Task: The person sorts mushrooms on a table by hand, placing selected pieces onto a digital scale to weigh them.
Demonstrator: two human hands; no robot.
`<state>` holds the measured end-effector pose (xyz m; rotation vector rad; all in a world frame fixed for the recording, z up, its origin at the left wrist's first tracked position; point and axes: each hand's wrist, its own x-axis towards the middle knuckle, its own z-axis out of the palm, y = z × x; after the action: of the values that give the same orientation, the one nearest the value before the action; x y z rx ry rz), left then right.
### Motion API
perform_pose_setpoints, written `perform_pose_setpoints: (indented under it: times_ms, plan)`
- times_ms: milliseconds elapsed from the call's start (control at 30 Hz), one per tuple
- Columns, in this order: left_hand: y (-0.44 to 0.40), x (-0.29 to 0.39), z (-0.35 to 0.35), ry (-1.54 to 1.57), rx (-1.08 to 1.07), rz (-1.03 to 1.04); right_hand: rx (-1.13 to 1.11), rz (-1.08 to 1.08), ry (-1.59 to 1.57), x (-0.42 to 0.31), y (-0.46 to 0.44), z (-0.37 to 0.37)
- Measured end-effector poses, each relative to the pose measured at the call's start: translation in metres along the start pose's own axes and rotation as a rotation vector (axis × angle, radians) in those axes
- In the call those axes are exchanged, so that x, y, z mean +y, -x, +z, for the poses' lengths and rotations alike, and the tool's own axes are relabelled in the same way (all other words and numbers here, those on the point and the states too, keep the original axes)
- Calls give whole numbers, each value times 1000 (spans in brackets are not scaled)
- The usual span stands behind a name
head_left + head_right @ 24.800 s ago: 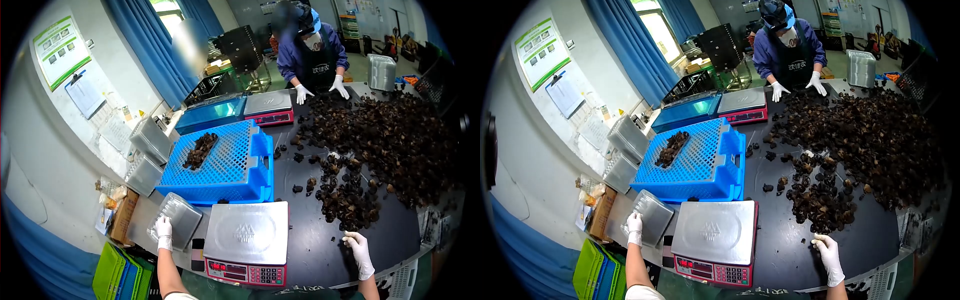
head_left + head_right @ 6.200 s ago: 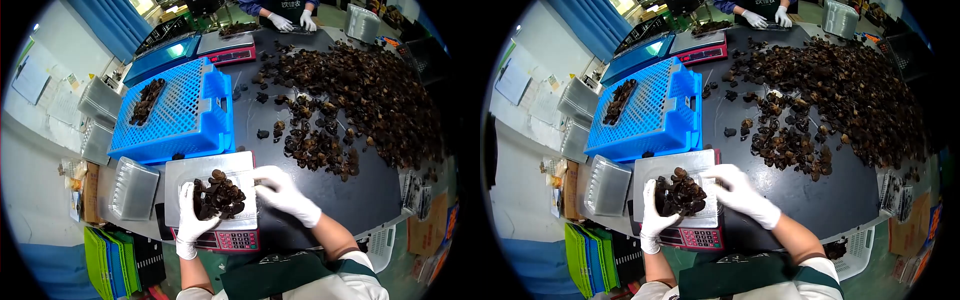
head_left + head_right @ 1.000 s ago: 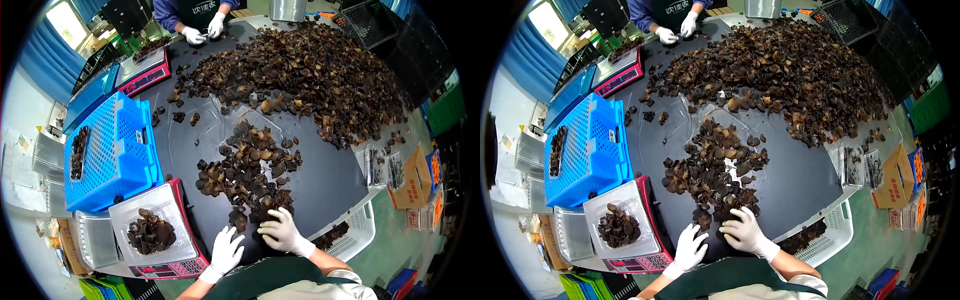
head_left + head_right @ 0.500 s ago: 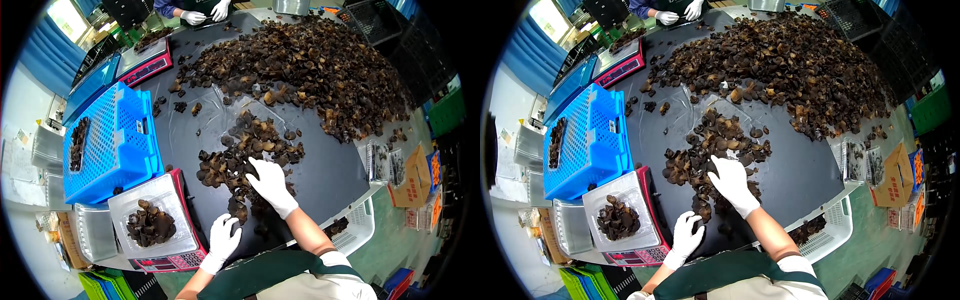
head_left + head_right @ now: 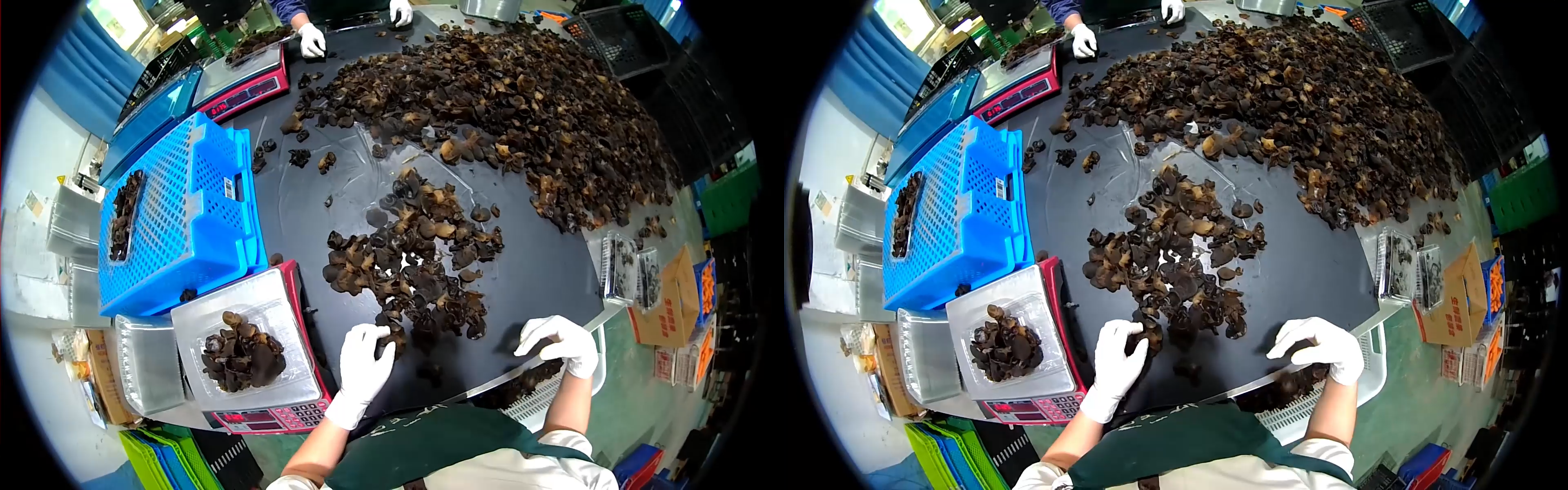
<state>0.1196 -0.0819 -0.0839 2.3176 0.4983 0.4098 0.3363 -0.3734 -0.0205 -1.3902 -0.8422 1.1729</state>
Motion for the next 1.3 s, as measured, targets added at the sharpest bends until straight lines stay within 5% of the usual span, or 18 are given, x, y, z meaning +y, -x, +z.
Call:
perform_pose_setpoints:
  times_ms: [200,333,600,800,933,1000,1067,1300]
  plan:
    - [-9,-6,22,-104,-71,6,314,120,175,-10,-33,63]
    - [9,-11,27,-156,-67,153,536,-304,524,30,-104,103]
    - [12,-11,8,-1,56,93,441,-396,785,18,-153,119]
    - [19,-8,6,684,-13,-454,122,-314,508,27,-147,126]
    - [17,-4,0,1074,-55,-539,234,-341,492,35,-141,144]
    - [21,-15,1,1145,-101,-545,323,-100,307,30,-133,150]
    - [20,-16,-2,1367,-176,-685,374,-146,306,32,-129,151]
    - [15,-4,-4,1630,-196,-691,436,-297,499,28,-119,146]
